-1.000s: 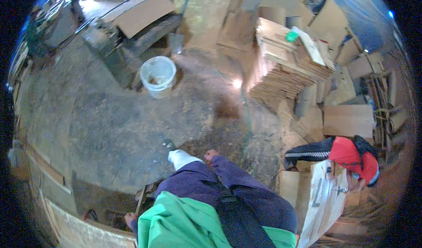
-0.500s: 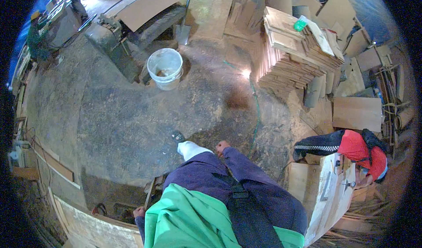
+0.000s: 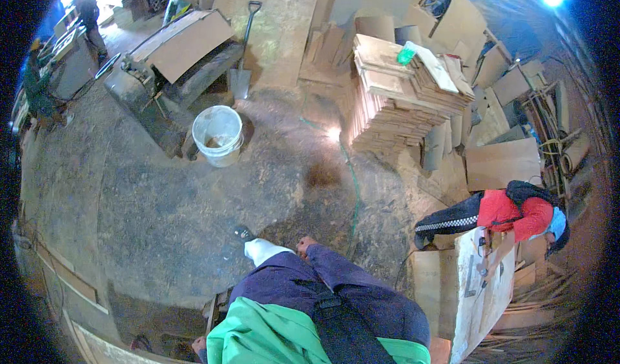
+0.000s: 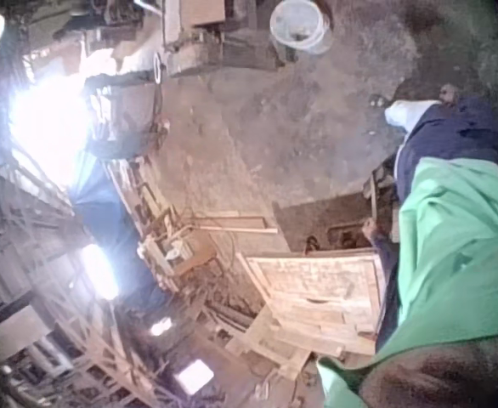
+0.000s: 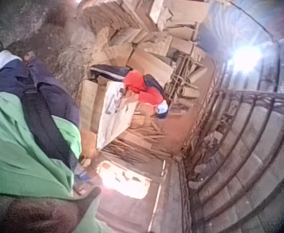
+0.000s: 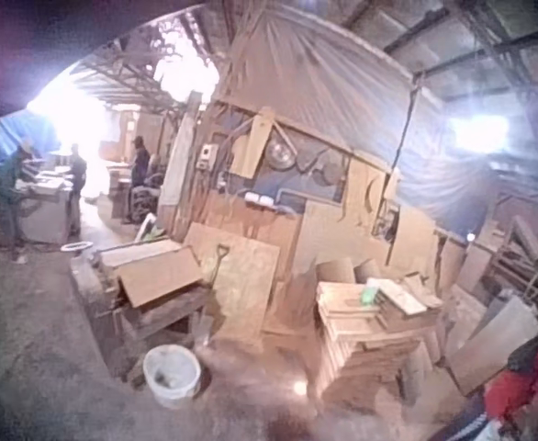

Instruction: Assembling and cleaning furniture components in a wood workshop.

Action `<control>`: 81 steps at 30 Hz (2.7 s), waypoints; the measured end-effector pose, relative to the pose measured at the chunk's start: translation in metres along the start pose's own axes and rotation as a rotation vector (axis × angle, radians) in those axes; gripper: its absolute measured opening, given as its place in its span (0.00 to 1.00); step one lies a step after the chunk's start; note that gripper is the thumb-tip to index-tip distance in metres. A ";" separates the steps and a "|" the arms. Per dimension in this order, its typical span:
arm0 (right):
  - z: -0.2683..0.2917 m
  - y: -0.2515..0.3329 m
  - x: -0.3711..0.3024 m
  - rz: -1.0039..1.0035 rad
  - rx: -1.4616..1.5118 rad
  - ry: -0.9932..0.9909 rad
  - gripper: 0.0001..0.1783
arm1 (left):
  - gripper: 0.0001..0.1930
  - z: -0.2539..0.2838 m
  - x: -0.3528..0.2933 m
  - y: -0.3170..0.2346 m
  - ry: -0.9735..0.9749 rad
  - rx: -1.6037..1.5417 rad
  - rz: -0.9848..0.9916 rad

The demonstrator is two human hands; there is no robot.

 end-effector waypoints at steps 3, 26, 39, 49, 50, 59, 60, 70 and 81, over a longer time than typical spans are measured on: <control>0.015 0.008 0.009 0.134 -0.083 -0.098 0.13 | 0.11 -0.004 0.011 0.005 -0.167 0.157 0.025; 0.026 0.019 -0.012 -0.005 -0.012 -0.084 0.15 | 0.16 -0.013 0.016 -0.029 -0.039 0.185 0.061; 0.006 0.046 0.044 0.436 -0.438 -0.184 0.09 | 0.14 0.039 -0.023 -0.073 -0.173 0.052 0.340; -0.042 0.142 0.050 0.199 -0.054 0.025 0.11 | 0.14 0.035 -0.036 -0.060 -0.049 0.138 0.378; -0.057 0.161 0.057 0.260 -0.043 0.139 0.09 | 0.14 0.040 -0.036 -0.065 -0.048 0.132 0.382; -0.172 0.332 0.068 0.425 -0.296 0.303 0.10 | 0.13 0.097 -0.021 -0.097 -0.427 0.170 0.215; -0.189 0.361 0.064 0.531 -0.379 0.319 0.10 | 0.14 0.108 -0.005 -0.096 -0.352 0.109 0.218; -0.393 0.401 -0.323 0.116 -0.671 1.900 0.10 | 0.23 0.384 0.057 -0.070 -1.107 -1.944 -0.065; -0.318 0.298 -0.537 0.293 -0.277 2.919 0.16 | 0.24 0.535 -0.068 -0.068 -1.440 -2.019 -0.272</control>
Point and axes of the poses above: each hand's wrist, its own x-axis towards the middle knuckle, its own z-axis out of the back of the hand, y = z × x, the point moved 8 cm from there along x, towards the middle knuckle, and after that the axes turned 1 degree about -y, right-handed, at the moved point
